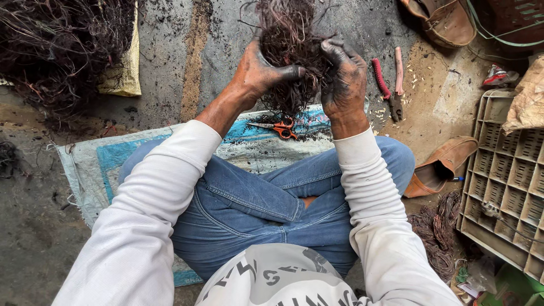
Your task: The person sits on a mat and sorts through a large pile of tangled dark wire, picking up clumps, shaking them, and using scissors to cut sections. The person moves the processed wire to a separate pile on the floor.
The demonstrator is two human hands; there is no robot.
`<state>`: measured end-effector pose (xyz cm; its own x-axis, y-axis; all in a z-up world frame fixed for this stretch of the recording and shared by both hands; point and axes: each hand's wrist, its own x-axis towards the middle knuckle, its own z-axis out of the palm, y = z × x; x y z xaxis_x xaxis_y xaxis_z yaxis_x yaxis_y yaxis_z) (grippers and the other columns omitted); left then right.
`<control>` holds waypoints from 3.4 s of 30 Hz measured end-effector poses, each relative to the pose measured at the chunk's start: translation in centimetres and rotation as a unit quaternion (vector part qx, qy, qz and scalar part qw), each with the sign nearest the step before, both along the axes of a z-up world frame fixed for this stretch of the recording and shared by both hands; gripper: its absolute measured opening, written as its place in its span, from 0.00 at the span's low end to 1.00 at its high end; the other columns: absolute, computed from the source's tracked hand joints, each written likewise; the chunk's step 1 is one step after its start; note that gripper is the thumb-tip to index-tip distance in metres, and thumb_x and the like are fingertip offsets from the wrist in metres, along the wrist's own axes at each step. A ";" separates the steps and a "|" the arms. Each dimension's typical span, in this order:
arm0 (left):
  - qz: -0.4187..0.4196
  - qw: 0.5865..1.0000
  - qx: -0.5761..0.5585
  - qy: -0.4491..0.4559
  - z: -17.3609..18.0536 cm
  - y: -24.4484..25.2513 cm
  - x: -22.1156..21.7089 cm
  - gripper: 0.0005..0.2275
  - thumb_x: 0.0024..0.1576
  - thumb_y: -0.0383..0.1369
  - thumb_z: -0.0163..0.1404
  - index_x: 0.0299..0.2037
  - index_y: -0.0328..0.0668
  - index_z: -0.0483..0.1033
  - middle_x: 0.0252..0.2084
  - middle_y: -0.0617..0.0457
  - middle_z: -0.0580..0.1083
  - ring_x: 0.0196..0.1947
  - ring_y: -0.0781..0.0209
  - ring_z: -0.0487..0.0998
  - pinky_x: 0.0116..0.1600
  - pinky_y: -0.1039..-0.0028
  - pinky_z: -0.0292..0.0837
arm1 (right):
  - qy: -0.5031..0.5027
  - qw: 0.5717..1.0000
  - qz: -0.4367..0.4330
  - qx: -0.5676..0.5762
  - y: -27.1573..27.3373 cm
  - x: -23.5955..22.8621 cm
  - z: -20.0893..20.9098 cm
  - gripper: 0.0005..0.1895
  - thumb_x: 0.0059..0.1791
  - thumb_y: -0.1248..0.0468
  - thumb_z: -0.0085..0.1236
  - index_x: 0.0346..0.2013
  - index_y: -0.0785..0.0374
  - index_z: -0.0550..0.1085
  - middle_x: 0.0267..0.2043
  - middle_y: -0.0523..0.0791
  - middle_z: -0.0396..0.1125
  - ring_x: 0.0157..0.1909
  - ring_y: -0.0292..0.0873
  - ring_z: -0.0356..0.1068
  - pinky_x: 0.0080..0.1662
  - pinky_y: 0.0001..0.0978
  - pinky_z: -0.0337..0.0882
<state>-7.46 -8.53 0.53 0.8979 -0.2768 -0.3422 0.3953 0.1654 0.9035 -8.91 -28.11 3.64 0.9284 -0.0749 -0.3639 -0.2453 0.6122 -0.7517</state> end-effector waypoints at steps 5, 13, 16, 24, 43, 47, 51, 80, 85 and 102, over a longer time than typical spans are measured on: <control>0.045 0.999 -0.001 0.022 -0.2 -0.2 0.2 0.44 0.40 0.32 0.73 0.66 0.28 0.60 0.56 0.38 0.77 0.52 0.52 0.82 0.57 0.68 0.83 | -0.025 0.999 -0.035 0.003 0.2 0.0 -0.9 0.04 0.51 0.73 0.59 0.40 0.66 0.77 0.39 0.45 0.73 0.41 0.40 0.76 0.47 0.31 0.78; 0.078 0.989 -0.015 0.126 -1.1 -0.1 0.3 0.36 0.45 0.30 0.67 0.62 0.22 0.63 0.48 0.37 0.77 0.40 0.50 0.83 0.42 0.64 0.86 | -0.049 0.996 -0.025 -0.065 -1.2 0.6 -2.5 0.06 0.51 0.72 0.62 0.43 0.68 0.78 0.41 0.45 0.74 0.44 0.40 0.74 0.50 0.29 0.76; 0.085 0.991 -0.022 0.096 -2.1 -0.1 0.4 0.33 0.47 0.30 0.66 0.61 0.18 0.67 0.48 0.35 0.78 0.40 0.50 0.82 0.45 0.64 0.85 | 0.003 0.985 -0.016 -0.169 -1.3 1.0 -1.9 0.08 0.51 0.70 0.63 0.45 0.68 0.79 0.41 0.45 0.74 0.40 0.37 0.72 0.44 0.26 0.73; 0.070 0.969 0.234 0.043 -4.2 -0.1 0.7 0.50 0.44 0.39 0.71 0.68 0.21 0.48 0.67 0.29 0.60 0.65 0.41 0.64 0.68 0.58 0.65 | -0.257 0.736 -0.103 -0.618 -0.6 -0.8 1.0 0.07 0.54 0.68 0.63 0.44 0.66 0.74 0.52 0.50 0.70 0.58 0.48 0.68 0.65 0.44 0.65; 0.047 0.974 0.223 -0.004 -3.0 0.4 0.3 0.48 0.46 0.39 0.69 0.72 0.26 0.50 0.69 0.31 0.59 0.69 0.42 0.63 0.71 0.58 0.65 | -0.269 0.595 0.055 -0.755 -2.3 0.4 -0.4 0.09 0.53 0.57 0.68 0.46 0.54 0.82 0.58 0.53 0.74 0.67 0.53 0.63 0.69 0.49 0.52; 0.063 0.990 0.071 0.108 -2.3 0.0 0.3 0.49 0.41 0.34 0.63 0.72 0.32 0.43 0.64 0.34 0.65 0.57 0.41 0.77 0.59 0.58 0.78 | -0.214 0.661 0.072 -0.716 -2.6 -0.1 0.1 0.10 0.52 0.56 0.69 0.45 0.54 0.81 0.53 0.49 0.76 0.64 0.51 0.67 0.69 0.50 0.53; 0.048 0.987 0.152 0.037 -2.6 0.0 0.0 0.48 0.44 0.34 0.67 0.72 0.28 0.47 0.65 0.34 0.64 0.61 0.46 0.74 0.62 0.63 0.77 | -0.244 0.582 0.027 -0.775 -1.7 -0.6 0.5 0.04 0.50 0.58 0.68 0.38 0.53 0.82 0.58 0.53 0.71 0.64 0.57 0.64 0.67 0.49 0.55; 0.004 0.939 0.328 -0.104 -3.3 0.6 -0.1 0.36 0.47 0.51 0.66 0.55 0.25 0.72 0.47 0.36 0.76 0.48 0.46 0.79 0.56 0.53 0.76 | -0.183 0.903 0.073 -0.381 -0.5 -0.8 1.0 0.09 0.52 0.72 0.68 0.47 0.64 0.78 0.46 0.45 0.74 0.51 0.37 0.72 0.56 0.29 0.74; -0.007 0.939 0.340 -0.044 -4.9 0.6 0.0 0.36 0.49 0.53 0.56 0.55 0.23 0.70 0.47 0.35 0.75 0.46 0.46 0.79 0.51 0.53 0.79 | -0.110 0.959 0.014 -0.262 -1.5 -0.4 0.0 0.05 0.51 0.70 0.65 0.41 0.63 0.78 0.39 0.44 0.74 0.42 0.40 0.74 0.46 0.30 0.80; 0.044 0.993 0.102 -0.045 -5.9 1.8 -0.3 0.47 0.51 0.55 0.57 0.70 0.26 0.48 0.60 0.32 0.60 0.60 0.41 0.68 0.59 0.53 0.78 | -0.064 0.958 0.087 -0.264 -3.1 0.0 1.1 0.26 0.56 0.47 0.54 0.62 0.59 0.74 0.51 0.45 0.72 0.53 0.41 0.71 0.55 0.39 0.75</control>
